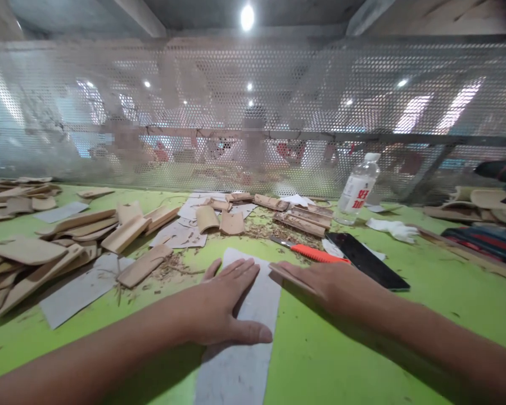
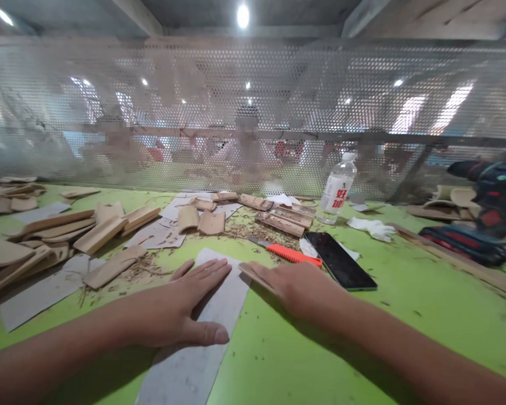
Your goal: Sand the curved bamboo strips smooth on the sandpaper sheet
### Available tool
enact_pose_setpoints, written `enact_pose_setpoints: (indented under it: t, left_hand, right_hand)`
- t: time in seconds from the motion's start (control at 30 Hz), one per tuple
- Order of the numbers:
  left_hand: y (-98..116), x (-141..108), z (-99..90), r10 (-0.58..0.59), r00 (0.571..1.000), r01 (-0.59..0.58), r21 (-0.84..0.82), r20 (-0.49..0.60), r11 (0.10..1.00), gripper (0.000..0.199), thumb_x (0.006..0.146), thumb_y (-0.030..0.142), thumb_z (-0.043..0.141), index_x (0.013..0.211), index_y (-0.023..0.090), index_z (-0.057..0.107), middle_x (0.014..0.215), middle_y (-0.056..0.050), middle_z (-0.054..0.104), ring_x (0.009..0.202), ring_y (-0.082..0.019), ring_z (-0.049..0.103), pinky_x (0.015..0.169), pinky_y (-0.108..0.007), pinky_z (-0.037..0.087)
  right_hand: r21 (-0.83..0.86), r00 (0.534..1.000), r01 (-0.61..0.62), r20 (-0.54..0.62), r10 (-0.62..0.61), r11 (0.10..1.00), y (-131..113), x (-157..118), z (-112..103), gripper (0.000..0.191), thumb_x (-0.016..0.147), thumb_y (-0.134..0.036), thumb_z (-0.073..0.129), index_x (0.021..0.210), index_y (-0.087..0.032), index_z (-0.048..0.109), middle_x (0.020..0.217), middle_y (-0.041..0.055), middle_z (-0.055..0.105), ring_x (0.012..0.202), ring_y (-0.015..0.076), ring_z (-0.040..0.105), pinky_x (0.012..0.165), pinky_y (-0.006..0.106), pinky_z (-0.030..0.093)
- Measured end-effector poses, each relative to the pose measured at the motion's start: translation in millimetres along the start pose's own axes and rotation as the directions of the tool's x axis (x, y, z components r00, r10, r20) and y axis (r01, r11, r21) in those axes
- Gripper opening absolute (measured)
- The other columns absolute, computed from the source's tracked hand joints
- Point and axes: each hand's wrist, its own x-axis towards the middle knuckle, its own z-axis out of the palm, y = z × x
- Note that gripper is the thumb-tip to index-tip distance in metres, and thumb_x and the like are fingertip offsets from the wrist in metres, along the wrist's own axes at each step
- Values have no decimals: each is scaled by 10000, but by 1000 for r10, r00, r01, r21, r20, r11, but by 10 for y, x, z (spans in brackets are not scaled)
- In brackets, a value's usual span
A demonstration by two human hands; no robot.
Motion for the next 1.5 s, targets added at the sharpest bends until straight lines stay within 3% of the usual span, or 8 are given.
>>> enact_pose_setpoints:
  t: [0.17, 0.3, 0.4, 0.5, 0.87, 0.93, 1.07, 1.5]
  left_hand:
    - [15, -84, -113, -34, 998, 29, 88, 57, 996, 1140, 816, 781, 633, 1648, 150, 175, 1689, -148, 163, 1534, -427, 141, 1219, -568, 201]
    - [0, -35, -109, 40, 997, -34, 87, -70, 996, 970, 855, 746, 628, 1617, 242, 305, 1611, -175, 361, 1476, -440, 292, 1173, -648, 226]
    - [-40, 31, -61, 85, 996, -84, 26, -28, 996, 1003, 821, 793, 636, 1617, 279, 306, 1679, -165, 203, 1512, -476, 172, 1152, -670, 253]
    - [-82, 64, -30, 98, 994, -98, -1, 47, 995, 1055, 834, 801, 617, 1641, 251, 217, 1691, -137, 74, 1541, -427, 62, 1203, -642, 147]
    - [-156, 69, -62, 147, 985, -148, 8, 95, 989, 1133, 835, 799, 614, 1647, 165, 141, 1670, -151, 26, 1551, -347, -5, 1241, -547, 84]
    - [-162, 63, -70, 169, 980, -171, 6, 107, 985, 1119, 843, 790, 613, 1645, 159, 152, 1670, -155, 34, 1550, -347, -8, 1240, -545, 80]
    - [-174, 58, -78, 177, 978, -179, 6, 108, 984, 1113, 847, 774, 622, 1648, 178, 132, 1673, -147, 24, 1547, -354, -8, 1237, -552, 78]
    - [-158, 41, -102, 175, 976, -181, 42, 131, 983, 1125, 851, 774, 620, 1645, 147, 129, 1672, -149, 24, 1547, -337, -13, 1244, -529, 70]
  right_hand:
    - [-16, 993, 37, 109, -36, 999, -85, -30, 9, 420, 1062, -264, 434, 1480, -228, 438, 722, 4, 612, 559, 153, 423, 515, 296, 203]
    - [-1, 993, 81, 88, -80, 997, -57, -38, 31, 482, 1061, -223, 418, 1540, -214, 367, 762, 24, 631, 606, 164, 477, 540, 299, 254]
    - [18, 991, 106, 83, -107, 994, 11, -37, 44, 523, 1029, -187, 459, 1544, -206, 369, 788, 34, 649, 623, 169, 500, 549, 297, 280]
    - [28, 993, 103, 63, -105, 994, 80, -37, 52, 552, 995, -147, 490, 1533, -240, 402, 806, 29, 659, 645, 166, 517, 562, 285, 298]
    - [-21, 993, 92, 70, -91, 996, -17, -24, 38, 479, 1027, -173, 453, 1503, -214, 433, 750, 22, 616, 598, 158, 466, 538, 289, 238]
    - [18, 983, 170, 66, -171, 985, -44, -29, 44, 475, 1029, -226, 472, 1501, -194, 428, 768, 28, 626, 600, 157, 459, 537, 296, 231]
    - [-33, 994, 106, 38, -105, 994, -57, -32, 40, 479, 1033, -145, 416, 1508, -212, 415, 742, 7, 597, 575, 143, 423, 525, 280, 206]
    - [-21, 993, 91, 71, -90, 996, -145, -2, -13, 376, 1061, -211, 392, 1424, -200, 490, 716, 11, 608, 560, 151, 442, 512, 289, 194]
